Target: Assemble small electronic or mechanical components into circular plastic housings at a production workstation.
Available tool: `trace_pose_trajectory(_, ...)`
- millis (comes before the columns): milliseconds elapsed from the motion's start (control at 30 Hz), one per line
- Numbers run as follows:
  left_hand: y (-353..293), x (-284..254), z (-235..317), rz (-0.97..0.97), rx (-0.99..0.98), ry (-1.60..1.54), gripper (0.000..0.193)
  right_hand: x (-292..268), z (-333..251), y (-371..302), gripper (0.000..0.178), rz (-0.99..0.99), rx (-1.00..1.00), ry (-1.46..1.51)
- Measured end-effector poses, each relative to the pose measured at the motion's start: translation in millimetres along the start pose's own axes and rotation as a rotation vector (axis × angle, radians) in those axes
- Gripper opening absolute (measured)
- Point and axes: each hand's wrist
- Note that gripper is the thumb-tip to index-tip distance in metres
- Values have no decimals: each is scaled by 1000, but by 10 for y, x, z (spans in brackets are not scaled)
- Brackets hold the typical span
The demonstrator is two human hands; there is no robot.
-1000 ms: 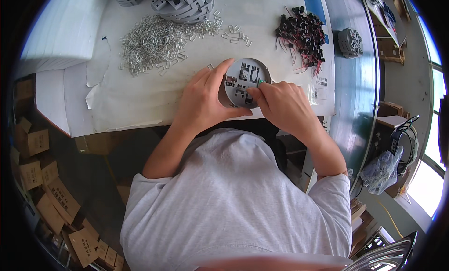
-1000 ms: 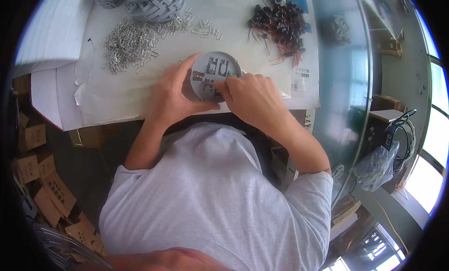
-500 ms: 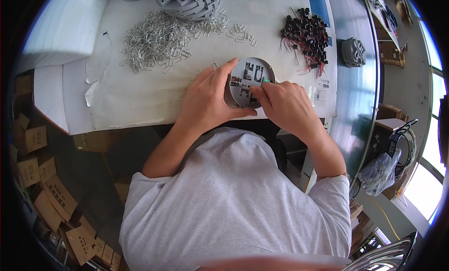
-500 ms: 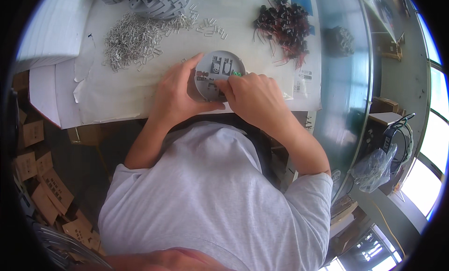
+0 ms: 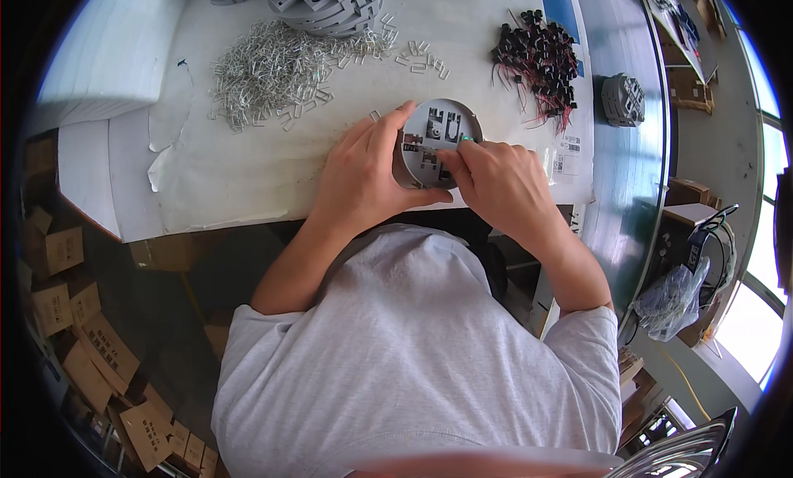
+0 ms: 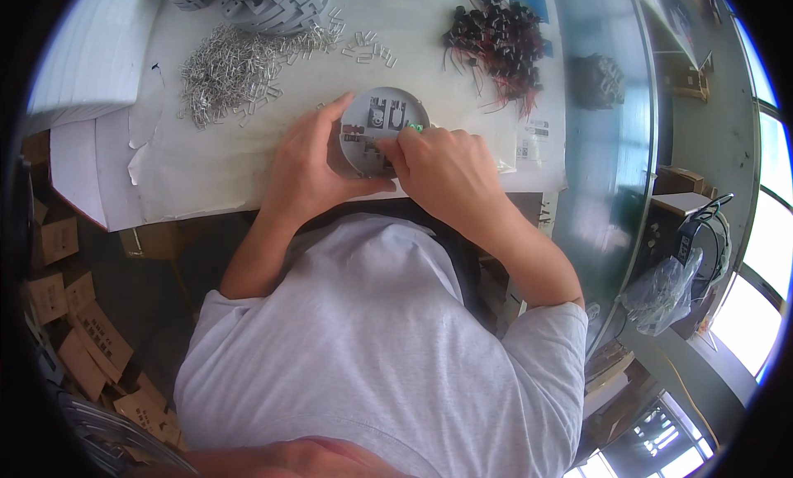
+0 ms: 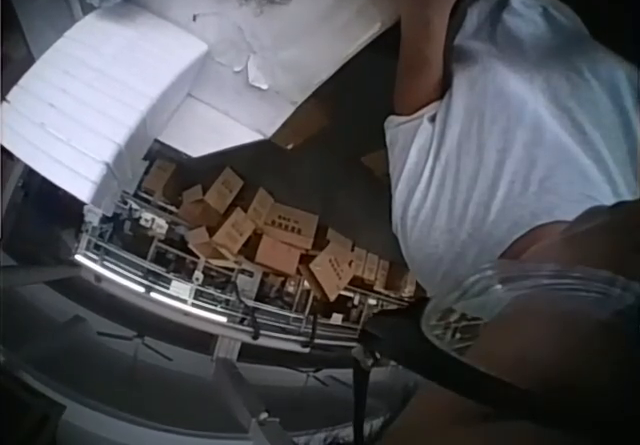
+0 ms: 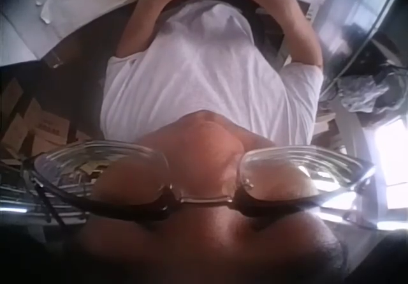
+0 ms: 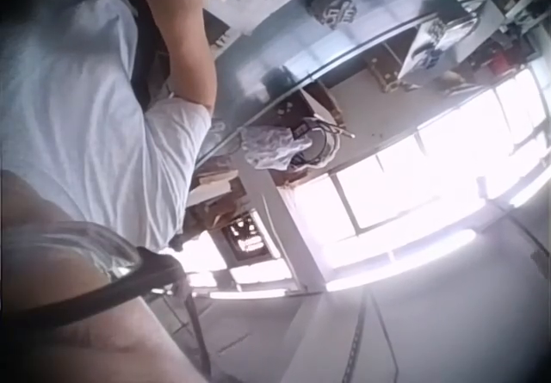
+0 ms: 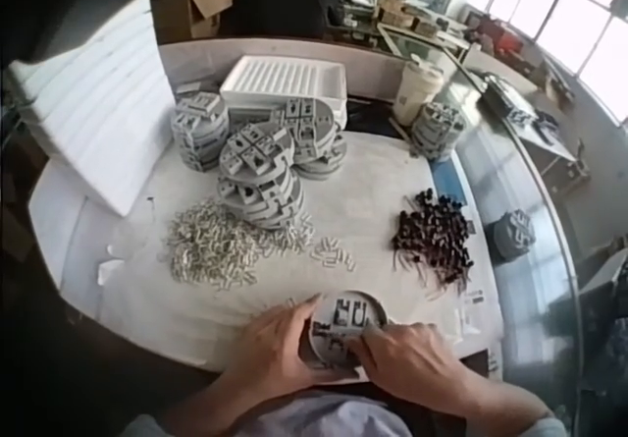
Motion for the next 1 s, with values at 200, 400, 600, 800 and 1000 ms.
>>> trace_pose_trajectory(200,-14,62,24,28,-8,40,111,45,-65,-62,40,74,-14,-47)
trace_pose_trajectory(400,-3,8,9,-18,-15,-1,110,-2,12,46,40,81,-143,-108)
trace_pose_trajectory(600,0,-10,32,-28,-27,-43,109,-71,-75,88,42,23,-203,-128)
trace_pose_trajectory(800,-13,-26,17,-35,-34,-54,110,-166,-92,28,44,9,-109,-197)
trace_pose_trajectory(1000,16,-16,21,-27,-61,-54,111,-60,-64,16,44,26,-73,-160)
Point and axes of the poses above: each hand's wrist, its own y-axis towards the middle knuckle, its own x-axis out of the palm, z = x × y, and after that the axes turned 12 degrees about x, right-handed
